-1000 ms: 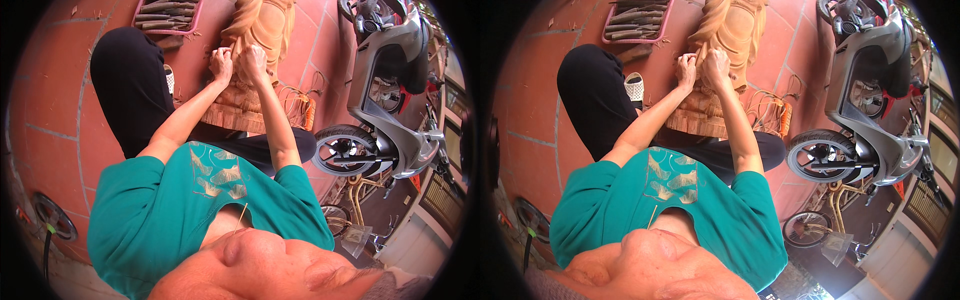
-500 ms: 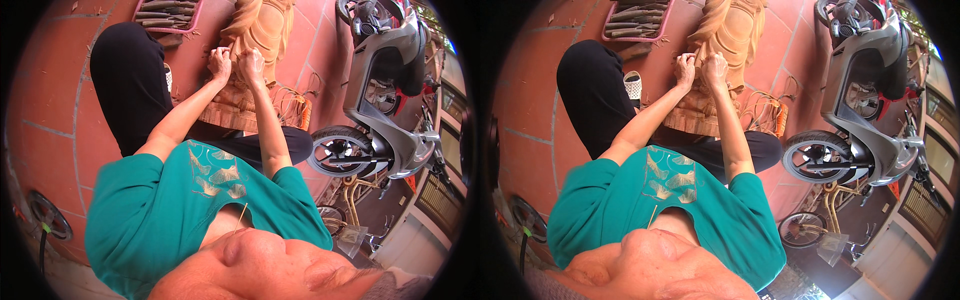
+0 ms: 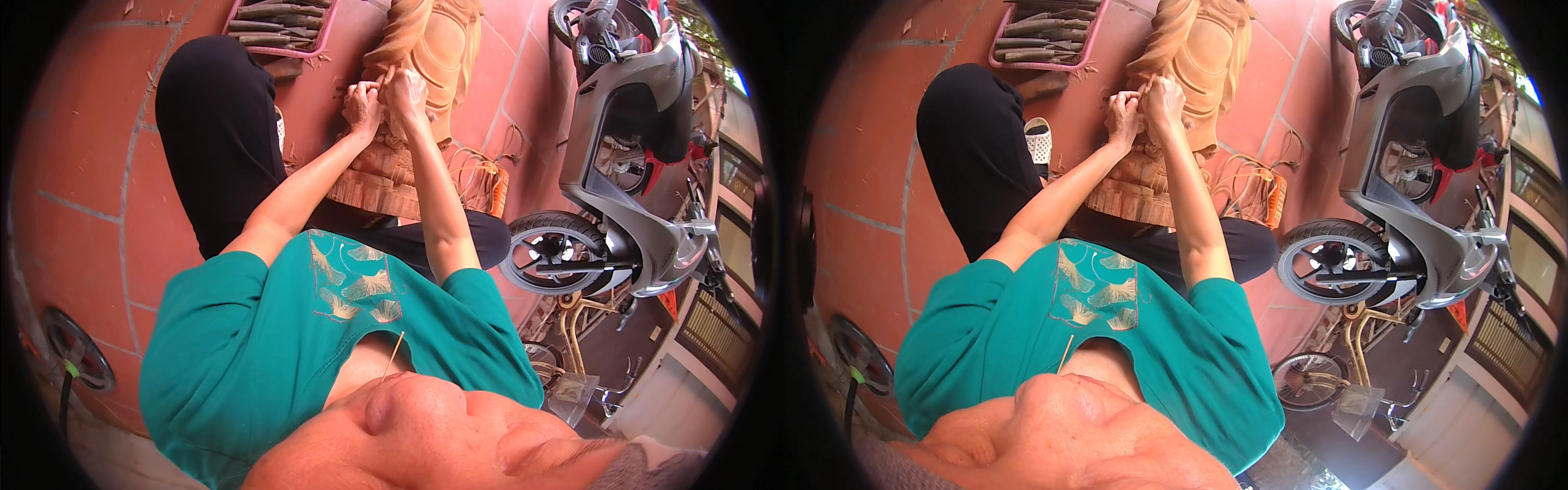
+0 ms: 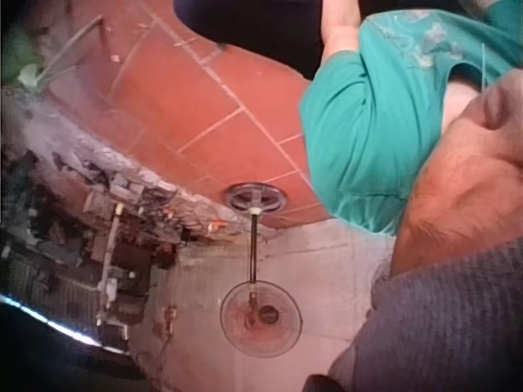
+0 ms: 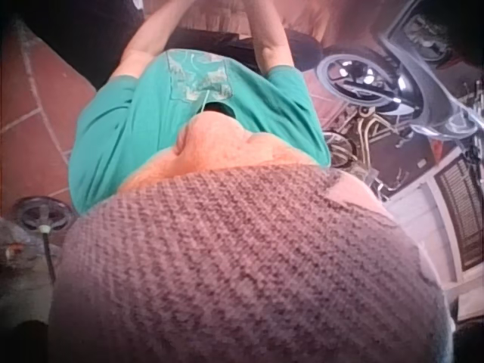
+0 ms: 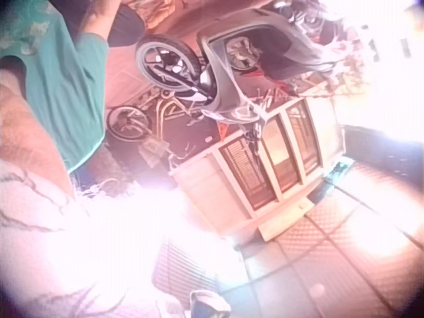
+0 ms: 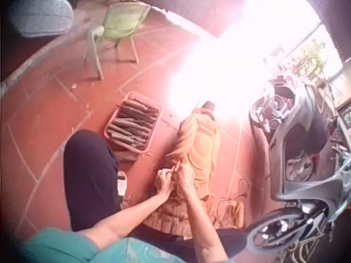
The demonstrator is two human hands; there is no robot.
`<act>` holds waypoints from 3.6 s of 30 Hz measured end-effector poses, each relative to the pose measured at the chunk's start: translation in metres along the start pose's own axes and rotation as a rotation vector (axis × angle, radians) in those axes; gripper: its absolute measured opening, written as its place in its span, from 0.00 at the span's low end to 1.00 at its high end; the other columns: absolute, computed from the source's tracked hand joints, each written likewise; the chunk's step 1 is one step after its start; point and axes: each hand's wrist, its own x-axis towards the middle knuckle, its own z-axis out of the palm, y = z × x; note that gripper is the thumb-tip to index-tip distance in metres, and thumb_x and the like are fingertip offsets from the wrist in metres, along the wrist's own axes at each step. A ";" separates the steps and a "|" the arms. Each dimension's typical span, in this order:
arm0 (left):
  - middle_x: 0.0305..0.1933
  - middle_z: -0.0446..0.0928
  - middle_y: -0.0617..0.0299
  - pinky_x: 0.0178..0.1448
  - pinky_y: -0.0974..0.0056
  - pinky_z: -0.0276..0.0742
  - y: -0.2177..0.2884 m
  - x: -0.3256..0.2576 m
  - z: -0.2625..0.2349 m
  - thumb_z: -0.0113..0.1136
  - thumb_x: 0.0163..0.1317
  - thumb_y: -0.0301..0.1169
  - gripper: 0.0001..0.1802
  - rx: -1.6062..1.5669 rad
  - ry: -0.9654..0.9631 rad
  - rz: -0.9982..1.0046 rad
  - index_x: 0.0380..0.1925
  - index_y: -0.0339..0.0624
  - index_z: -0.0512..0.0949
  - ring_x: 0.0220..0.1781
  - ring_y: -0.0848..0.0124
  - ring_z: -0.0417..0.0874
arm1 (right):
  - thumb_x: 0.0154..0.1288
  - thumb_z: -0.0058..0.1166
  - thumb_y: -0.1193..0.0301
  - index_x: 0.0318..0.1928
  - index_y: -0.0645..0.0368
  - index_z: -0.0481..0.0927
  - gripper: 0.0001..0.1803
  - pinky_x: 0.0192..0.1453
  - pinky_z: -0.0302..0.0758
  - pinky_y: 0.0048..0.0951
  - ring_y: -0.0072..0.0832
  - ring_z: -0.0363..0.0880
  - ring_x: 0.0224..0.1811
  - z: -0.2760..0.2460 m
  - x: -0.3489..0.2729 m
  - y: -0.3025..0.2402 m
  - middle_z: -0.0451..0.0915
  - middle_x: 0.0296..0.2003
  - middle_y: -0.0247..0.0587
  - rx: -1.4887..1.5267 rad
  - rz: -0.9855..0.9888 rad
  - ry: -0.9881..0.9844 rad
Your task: The person sits on the floor and uses small carving tools to shape and smooth the surface of a wooden sculpture. They repeatedly scrape and refine the curved surfaces of the piece, removing wood shavings and adjusting hand positions to access different areas.
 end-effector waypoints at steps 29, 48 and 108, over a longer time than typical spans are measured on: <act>0.35 0.78 0.57 0.44 0.62 0.74 -0.006 -0.008 0.011 0.50 0.69 0.29 0.07 -0.218 0.085 -0.070 0.39 0.36 0.73 0.37 0.68 0.77 | 0.55 0.59 0.70 0.28 0.60 0.84 0.06 0.41 0.76 0.39 0.45 0.81 0.36 0.003 0.009 0.033 0.79 0.30 0.50 0.062 -0.134 -0.196; 0.42 0.79 0.51 0.50 0.51 0.72 -0.005 -0.002 0.004 0.49 0.67 0.31 0.07 -0.213 0.055 -0.086 0.38 0.41 0.75 0.45 0.53 0.79 | 0.54 0.63 0.68 0.28 0.60 0.84 0.08 0.38 0.77 0.39 0.41 0.82 0.32 -0.029 -0.011 0.017 0.81 0.27 0.47 0.234 -0.085 -0.240; 0.44 0.77 0.57 0.49 0.45 0.71 -0.007 0.001 0.006 0.52 0.67 0.36 0.06 -0.109 0.004 -0.101 0.39 0.51 0.75 0.50 0.56 0.77 | 0.53 0.60 0.68 0.28 0.59 0.84 0.07 0.41 0.78 0.41 0.42 0.83 0.34 -0.007 0.010 0.038 0.83 0.27 0.49 0.000 -0.010 -0.204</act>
